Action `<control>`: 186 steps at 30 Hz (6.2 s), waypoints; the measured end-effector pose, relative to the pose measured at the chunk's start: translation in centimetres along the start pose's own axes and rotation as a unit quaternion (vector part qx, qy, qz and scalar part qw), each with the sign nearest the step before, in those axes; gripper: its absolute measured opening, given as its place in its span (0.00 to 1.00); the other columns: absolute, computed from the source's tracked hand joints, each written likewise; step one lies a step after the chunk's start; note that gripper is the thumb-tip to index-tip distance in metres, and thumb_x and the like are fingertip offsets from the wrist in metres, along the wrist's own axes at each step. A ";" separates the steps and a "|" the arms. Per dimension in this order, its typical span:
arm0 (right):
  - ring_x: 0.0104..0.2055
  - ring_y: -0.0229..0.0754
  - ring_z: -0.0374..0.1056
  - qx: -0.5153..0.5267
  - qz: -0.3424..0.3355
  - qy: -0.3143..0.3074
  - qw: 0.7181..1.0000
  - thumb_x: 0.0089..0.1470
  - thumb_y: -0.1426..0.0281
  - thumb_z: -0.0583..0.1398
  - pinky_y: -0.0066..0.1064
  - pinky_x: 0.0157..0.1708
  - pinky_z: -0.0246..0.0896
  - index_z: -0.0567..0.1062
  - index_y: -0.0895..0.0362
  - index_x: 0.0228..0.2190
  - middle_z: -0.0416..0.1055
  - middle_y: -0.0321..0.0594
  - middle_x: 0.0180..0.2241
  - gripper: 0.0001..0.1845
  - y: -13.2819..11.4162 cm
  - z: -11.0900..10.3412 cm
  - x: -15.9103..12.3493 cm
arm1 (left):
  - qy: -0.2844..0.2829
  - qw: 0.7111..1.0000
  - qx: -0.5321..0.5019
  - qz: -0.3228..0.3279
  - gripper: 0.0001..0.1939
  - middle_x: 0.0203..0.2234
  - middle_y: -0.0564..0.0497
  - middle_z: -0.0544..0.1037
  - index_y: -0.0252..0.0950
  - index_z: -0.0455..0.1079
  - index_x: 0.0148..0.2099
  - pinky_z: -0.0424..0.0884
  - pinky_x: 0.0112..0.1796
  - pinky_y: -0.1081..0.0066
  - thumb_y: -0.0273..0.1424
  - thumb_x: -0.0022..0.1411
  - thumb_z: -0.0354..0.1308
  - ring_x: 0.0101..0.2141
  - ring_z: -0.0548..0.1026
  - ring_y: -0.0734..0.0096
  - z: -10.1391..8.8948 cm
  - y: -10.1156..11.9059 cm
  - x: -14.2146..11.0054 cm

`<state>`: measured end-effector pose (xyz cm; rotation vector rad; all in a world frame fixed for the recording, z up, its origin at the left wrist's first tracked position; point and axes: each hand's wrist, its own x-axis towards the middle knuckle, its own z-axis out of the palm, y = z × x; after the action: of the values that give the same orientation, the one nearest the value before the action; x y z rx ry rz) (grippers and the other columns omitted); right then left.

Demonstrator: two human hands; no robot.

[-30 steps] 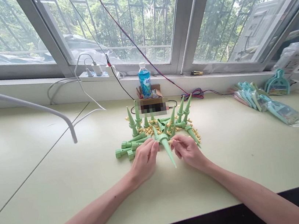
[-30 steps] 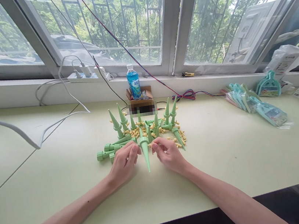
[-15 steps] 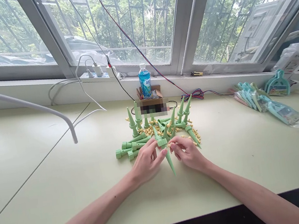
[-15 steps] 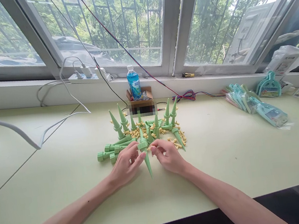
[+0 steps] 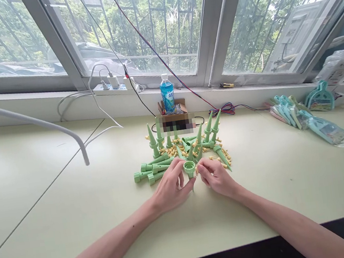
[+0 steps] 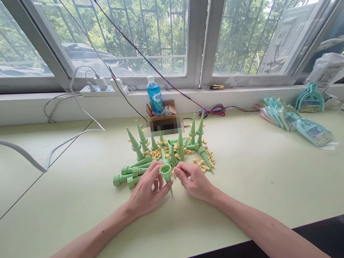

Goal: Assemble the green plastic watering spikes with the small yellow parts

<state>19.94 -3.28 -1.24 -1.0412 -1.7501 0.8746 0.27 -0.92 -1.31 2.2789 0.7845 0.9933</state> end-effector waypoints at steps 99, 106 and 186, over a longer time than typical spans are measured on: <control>0.19 0.36 0.51 -0.014 -0.025 0.037 0.999 0.68 0.54 0.50 0.29 0.20 0.48 0.63 0.54 0.26 0.56 0.30 0.18 0.22 0.8 0.2 0.5 | 0.100 0.994 0.045 0.024 0.17 0.46 0.47 0.64 0.39 0.61 0.53 0.69 0.21 0.79 0.27 0.64 0.58 0.25 0.69 0.84 0.5 -1.1 0.2; 0.20 0.35 0.53 -0.033 -0.040 0.052 0.997 0.68 0.58 0.52 0.29 0.21 0.48 0.68 0.55 0.31 0.56 0.31 0.20 0.17 1.0 0.3 0.4 | 0.089 0.996 0.026 -0.005 0.08 0.30 0.53 0.66 0.35 0.63 0.32 0.66 0.23 0.80 0.25 0.66 0.53 0.25 0.67 0.80 0.3 -1.0 0.6; 0.18 0.36 0.51 -0.061 -0.048 0.017 0.997 0.68 0.53 0.47 0.31 0.20 0.49 0.56 0.53 0.21 0.55 0.31 0.16 0.27 0.2 -0.2 0.3 | -0.029 0.997 -0.077 -0.014 0.11 0.23 0.56 0.66 0.33 0.70 0.42 0.58 0.20 0.77 0.37 0.64 0.60 0.19 0.59 0.81 -0.6 0.0 0.5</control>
<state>20.09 -2.91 -1.29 -1.0343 -1.8271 0.6933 0.06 -0.42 -0.72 2.1490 0.6899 0.9372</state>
